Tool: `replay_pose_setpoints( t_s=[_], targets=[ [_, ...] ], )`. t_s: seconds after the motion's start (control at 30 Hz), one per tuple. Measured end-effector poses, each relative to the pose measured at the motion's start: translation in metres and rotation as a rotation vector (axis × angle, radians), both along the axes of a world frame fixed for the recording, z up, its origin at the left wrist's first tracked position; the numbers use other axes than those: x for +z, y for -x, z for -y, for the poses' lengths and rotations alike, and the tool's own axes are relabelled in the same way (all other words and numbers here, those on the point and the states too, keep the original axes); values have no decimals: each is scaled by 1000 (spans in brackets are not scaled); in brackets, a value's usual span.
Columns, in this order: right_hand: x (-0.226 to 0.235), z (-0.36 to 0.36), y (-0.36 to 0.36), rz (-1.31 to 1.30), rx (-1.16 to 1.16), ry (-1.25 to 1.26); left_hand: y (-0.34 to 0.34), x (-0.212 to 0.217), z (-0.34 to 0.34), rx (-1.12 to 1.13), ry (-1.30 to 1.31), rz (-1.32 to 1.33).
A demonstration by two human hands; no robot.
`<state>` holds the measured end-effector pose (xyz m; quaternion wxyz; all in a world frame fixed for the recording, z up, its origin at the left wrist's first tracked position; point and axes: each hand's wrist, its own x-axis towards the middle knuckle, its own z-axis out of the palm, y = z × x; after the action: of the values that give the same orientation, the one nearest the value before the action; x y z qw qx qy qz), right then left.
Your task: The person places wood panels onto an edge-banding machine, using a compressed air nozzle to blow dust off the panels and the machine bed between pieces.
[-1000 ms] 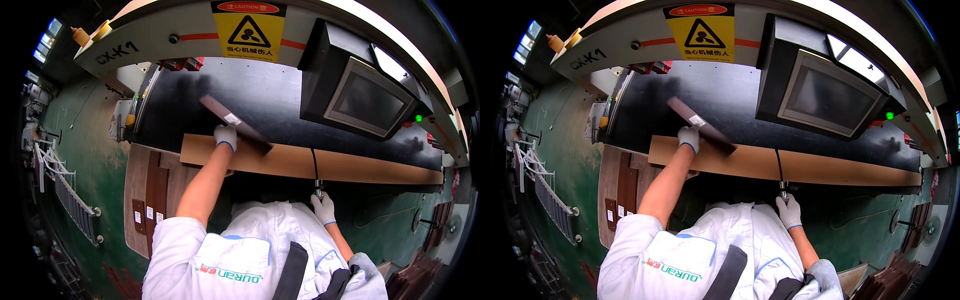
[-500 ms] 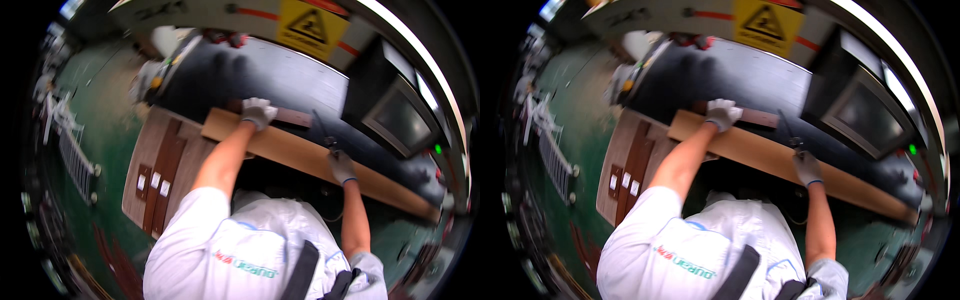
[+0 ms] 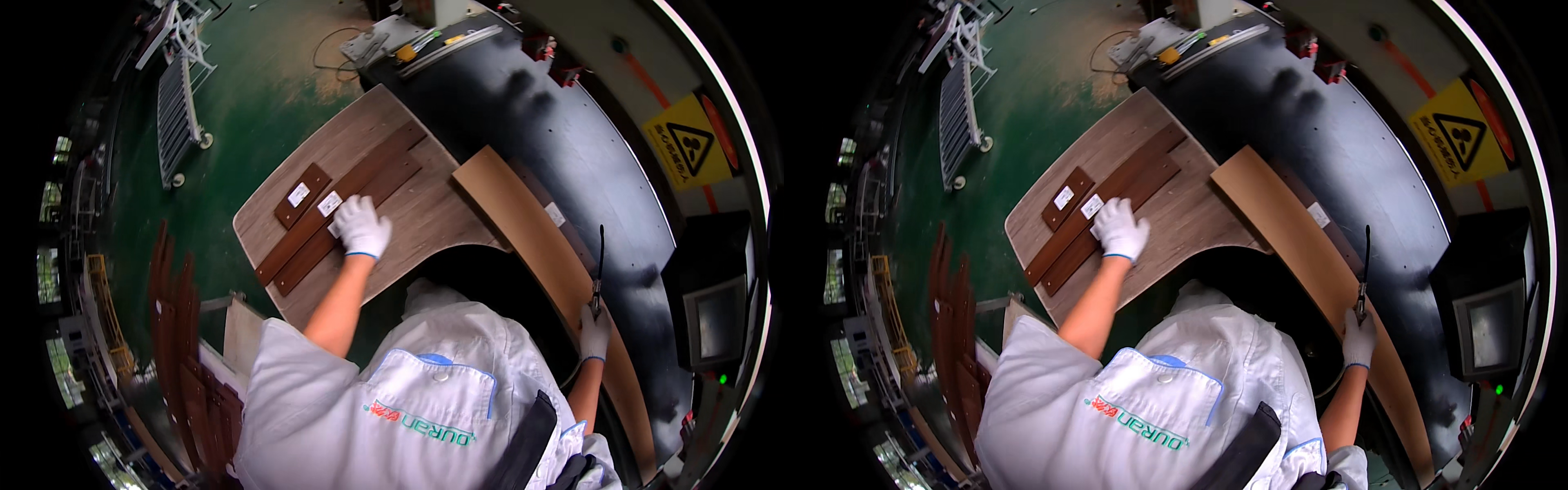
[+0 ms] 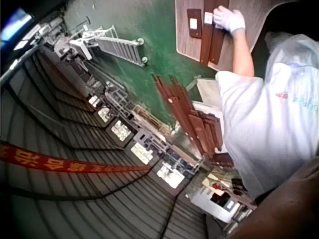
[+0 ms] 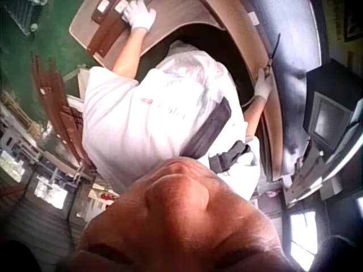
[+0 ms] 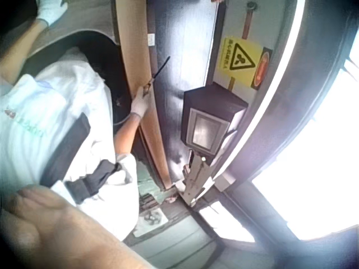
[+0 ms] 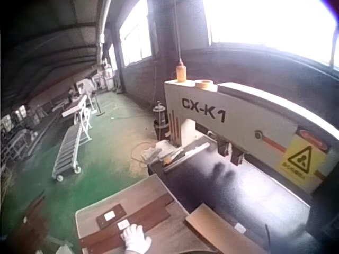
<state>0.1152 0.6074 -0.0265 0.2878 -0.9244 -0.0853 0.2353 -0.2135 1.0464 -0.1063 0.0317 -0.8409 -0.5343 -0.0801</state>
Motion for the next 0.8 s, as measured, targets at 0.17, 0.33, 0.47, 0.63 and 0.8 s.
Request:
replay_pose_setpoints(
  t_s=[0.17, 0.33, 0.47, 0.63, 0.8],
  targets=[
    [-24, -43, 41, -104, 75, -149, 46, 22, -21, 55, 370, -138],
    [-1, -87, 79, -28, 179, -148, 66, 33, -31, -22, 557, -195],
    [-5, -74, 99, 7, 179, -200, 57, 57, -38, -29, 767, 76],
    [13, -54, 110, -175, 14, -245, -44, 100, -24, -201, 757, 699],
    [28, -11, 100, -68, 1, -262, -204, 101, 37, -145, 972, 1165]
  ],
)
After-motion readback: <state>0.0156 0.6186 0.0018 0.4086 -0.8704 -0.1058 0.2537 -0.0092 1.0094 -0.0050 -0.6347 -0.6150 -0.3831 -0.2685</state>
